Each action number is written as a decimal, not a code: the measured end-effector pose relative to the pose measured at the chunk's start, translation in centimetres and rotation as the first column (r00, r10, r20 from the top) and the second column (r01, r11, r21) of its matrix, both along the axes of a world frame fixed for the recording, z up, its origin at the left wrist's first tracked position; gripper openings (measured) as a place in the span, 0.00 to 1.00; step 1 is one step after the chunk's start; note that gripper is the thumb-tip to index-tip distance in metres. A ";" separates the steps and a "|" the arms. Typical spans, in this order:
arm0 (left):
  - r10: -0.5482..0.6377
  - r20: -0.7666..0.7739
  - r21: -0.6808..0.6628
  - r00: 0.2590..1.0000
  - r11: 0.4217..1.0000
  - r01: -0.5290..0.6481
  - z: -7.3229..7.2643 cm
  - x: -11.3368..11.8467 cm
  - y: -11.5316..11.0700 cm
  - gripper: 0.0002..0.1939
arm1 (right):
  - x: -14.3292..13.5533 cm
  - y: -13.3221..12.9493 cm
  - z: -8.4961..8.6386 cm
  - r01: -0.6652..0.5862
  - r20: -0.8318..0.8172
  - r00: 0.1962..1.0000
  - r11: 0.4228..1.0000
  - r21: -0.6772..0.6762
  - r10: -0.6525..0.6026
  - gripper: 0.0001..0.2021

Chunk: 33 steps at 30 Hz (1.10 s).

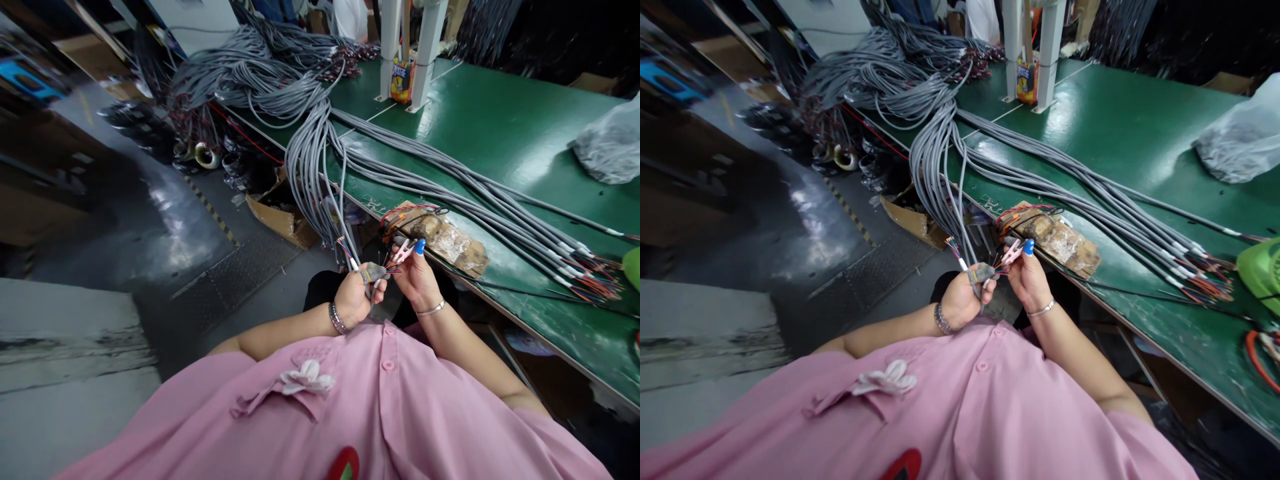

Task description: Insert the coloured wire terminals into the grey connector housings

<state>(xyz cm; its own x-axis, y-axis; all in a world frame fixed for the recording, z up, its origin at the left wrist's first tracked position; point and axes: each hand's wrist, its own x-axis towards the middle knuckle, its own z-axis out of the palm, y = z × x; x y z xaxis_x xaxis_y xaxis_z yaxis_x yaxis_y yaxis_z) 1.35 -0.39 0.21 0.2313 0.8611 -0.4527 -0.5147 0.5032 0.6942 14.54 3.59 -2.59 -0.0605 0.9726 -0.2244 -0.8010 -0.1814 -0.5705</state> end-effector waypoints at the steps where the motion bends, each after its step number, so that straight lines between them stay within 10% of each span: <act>1: 0.002 -0.001 0.001 1.000 1.000 -0.002 -0.1 0.0 0.0 0.09 | 0.0 0.0 0.0 0.004 0.000 1.000 1.000 -0.003 -0.004 0.15; 33: 0.061 -0.048 0.100 0.997 0.993 -0.056 -0.2 -0.3 -0.4 0.11 | 1.7 -1.3 1.1 -0.125 0.084 0.989 0.992 -0.012 0.125 0.14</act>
